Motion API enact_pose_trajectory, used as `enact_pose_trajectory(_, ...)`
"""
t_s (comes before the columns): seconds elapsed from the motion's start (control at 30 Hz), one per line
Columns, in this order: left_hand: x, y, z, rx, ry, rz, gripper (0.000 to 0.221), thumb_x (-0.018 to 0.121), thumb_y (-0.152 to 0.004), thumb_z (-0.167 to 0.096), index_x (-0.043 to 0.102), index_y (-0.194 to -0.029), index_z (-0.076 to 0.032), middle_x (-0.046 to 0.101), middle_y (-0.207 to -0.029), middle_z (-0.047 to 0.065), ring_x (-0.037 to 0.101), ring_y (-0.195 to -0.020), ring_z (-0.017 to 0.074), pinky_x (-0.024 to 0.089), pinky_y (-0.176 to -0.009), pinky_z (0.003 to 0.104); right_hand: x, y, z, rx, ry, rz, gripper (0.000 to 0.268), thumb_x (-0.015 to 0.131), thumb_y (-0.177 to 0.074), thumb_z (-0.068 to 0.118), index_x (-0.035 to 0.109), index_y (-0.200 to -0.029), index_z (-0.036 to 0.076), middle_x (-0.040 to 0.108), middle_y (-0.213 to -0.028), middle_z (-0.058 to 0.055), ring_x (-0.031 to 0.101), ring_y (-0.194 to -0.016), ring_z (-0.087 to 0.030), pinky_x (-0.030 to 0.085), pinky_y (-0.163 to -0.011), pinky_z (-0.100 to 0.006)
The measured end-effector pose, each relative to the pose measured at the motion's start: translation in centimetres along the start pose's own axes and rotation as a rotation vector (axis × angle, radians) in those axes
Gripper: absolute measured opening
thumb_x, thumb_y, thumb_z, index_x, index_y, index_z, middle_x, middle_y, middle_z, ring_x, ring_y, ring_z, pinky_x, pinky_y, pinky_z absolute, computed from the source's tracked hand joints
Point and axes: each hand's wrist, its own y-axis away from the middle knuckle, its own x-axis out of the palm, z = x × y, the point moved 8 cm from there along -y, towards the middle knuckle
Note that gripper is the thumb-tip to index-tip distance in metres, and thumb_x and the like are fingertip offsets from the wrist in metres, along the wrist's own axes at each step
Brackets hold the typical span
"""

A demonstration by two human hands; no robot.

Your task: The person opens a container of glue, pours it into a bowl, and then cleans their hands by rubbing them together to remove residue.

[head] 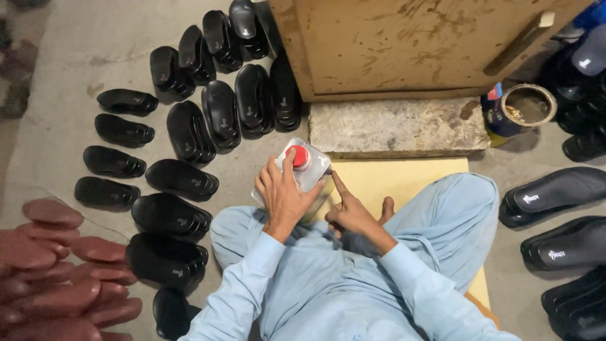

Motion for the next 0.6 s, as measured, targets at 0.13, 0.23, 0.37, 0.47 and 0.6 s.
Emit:
enact_pose_trajectory(0.13, 0.0, -0.2, 0.0, 0.0, 0.026, -0.002, 0.098, 0.086, -0.064, -0.059, 0.05, -0.146, -0.019, 0.051, -0.13, 0.025, 0.05, -0.118, 0.0446, 0.034, -0.099, 0.058, -2.5, -7.1, -2.5, -0.013, 0.713, -0.132, 0.104, 0.072, -0.087, 0.017, 0.007, -0.167, 0.032, 0.074, -0.099, -0.025, 0.074, -0.098, -0.045, 0.057, -0.084, -0.058)
enact_pose_trajectory(0.23, 0.0, -0.1, 0.3, -0.003, 0.017, -0.003, 0.099, 0.086, -0.065, -0.06, 0.049, -0.147, -0.02, 0.05, -0.131, 0.023, 0.05, -0.119, 0.0434, 0.034, -0.1, 0.057, -3.0, -7.3, -1.2, -0.155, 1.187, -0.194, 0.082, 0.06, -0.092, 0.011, 0.025, -0.164, 0.024, 0.076, -0.086, -0.016, 0.077, -0.083, -0.035, 0.06, -0.072, -0.048)
enact_pose_trajectory(0.37, 0.0, -0.2, 0.3, 0.016, 0.0, -0.047, 0.097, 0.086, -0.065, -0.06, 0.049, -0.146, -0.02, 0.051, -0.13, 0.024, 0.05, -0.117, 0.0428, 0.034, -0.098, 0.057, -2.8, -5.7, -0.7, -0.139, 1.271, -0.1, 0.077, 0.05, -0.095, 0.008, 0.02, -0.165, 0.021, 0.077, -0.088, -0.019, 0.077, -0.085, -0.037, 0.059, -0.07, -0.052)
enact_pose_trajectory(0.47, 0.4, 0.2, 0.2, 0.017, 0.008, -0.053, 0.098, 0.085, -0.065, -0.063, 0.049, -0.146, -0.021, 0.051, -0.13, 0.023, 0.05, -0.118, 0.0426, 0.034, -0.099, 0.057, -3.0, -11.7, -3.7, -0.22, 1.339, -0.186, 0.07, 0.048, -0.097, 0.01, 0.027, -0.163, 0.023, 0.077, -0.087, -0.017, 0.078, -0.083, -0.035, 0.059, -0.068, -0.048)
enact_pose_trajectory(0.6, -0.2, -0.1, 0.3, 0.005, 0.028, -0.034, 0.097, 0.087, -0.065, -0.058, 0.049, -0.147, -0.021, 0.051, -0.13, 0.024, 0.05, -0.118, 0.0425, 0.034, -0.099, 0.057, -3.2, -5.7, 0.6, -0.12, 1.285, -0.1, 0.083, 0.048, -0.097, 0.01, 0.007, -0.167, 0.027, 0.077, -0.09, -0.017, 0.077, -0.085, -0.036, 0.059, -0.07, -0.051)
